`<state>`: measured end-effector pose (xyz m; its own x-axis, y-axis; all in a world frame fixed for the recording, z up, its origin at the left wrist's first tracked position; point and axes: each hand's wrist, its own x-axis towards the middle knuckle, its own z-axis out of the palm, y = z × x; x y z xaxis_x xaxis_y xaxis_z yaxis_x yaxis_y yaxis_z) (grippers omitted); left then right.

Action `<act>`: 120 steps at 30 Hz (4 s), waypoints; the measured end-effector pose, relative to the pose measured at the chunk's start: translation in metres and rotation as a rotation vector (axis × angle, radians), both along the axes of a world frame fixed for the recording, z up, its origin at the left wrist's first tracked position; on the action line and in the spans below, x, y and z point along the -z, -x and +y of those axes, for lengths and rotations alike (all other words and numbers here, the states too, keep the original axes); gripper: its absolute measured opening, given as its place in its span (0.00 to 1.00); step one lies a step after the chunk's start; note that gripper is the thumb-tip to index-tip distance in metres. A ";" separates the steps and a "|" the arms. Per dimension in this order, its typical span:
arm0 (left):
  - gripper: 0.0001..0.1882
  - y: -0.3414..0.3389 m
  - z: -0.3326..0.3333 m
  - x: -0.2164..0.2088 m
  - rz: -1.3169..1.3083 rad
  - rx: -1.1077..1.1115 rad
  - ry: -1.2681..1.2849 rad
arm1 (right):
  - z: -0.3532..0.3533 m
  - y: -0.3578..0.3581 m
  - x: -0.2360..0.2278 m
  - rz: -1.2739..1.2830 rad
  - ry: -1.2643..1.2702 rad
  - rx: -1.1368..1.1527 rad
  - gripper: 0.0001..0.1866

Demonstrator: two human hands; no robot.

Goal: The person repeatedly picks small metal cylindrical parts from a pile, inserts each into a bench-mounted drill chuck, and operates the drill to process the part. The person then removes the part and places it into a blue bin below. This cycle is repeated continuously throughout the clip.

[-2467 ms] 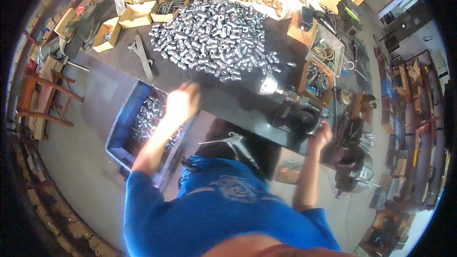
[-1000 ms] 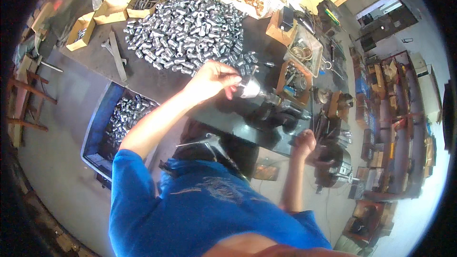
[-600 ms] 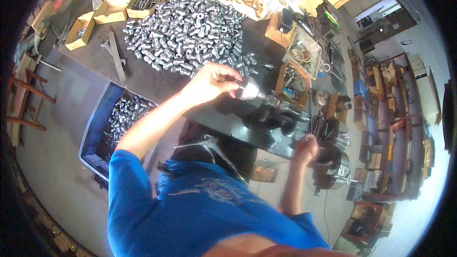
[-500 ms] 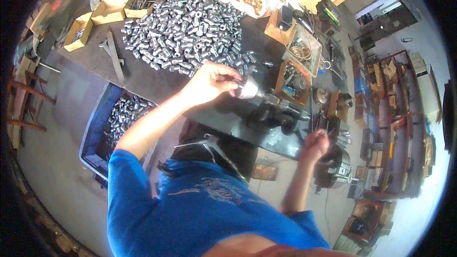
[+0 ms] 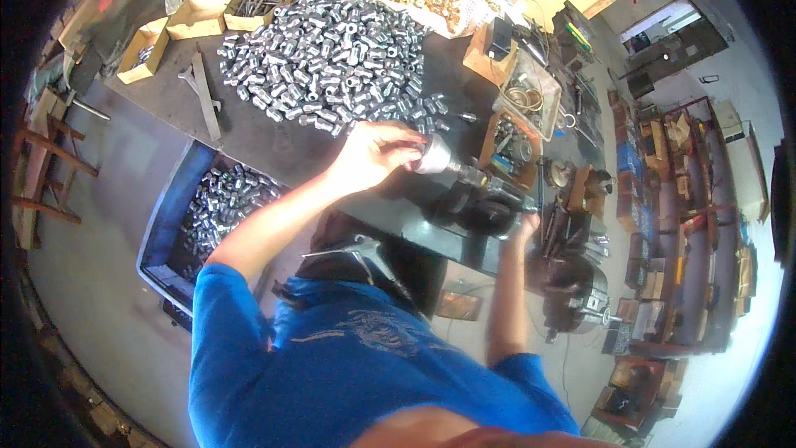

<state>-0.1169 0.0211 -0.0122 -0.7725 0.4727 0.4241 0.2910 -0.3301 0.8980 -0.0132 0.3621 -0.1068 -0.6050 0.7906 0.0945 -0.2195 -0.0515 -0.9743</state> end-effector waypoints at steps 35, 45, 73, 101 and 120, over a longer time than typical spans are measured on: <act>0.07 -0.001 -0.012 0.001 -0.435 0.124 -0.195 | 0.008 0.022 -0.032 0.078 -0.417 -0.006 0.13; 0.10 -0.021 -0.046 -0.010 -0.422 0.108 -0.429 | -0.037 -0.044 -0.110 0.442 -0.090 -0.114 0.08; 0.13 -0.062 -0.205 0.086 0.046 -0.895 1.071 | -0.027 -0.048 -0.018 0.026 0.271 0.009 0.08; 0.09 0.032 -0.023 0.066 0.588 -0.348 1.316 | -0.037 -0.046 -0.027 0.017 0.232 0.019 0.08; 0.09 0.018 -0.011 -0.012 -0.247 0.245 0.126 | -0.039 -0.053 -0.032 -0.007 0.261 0.039 0.07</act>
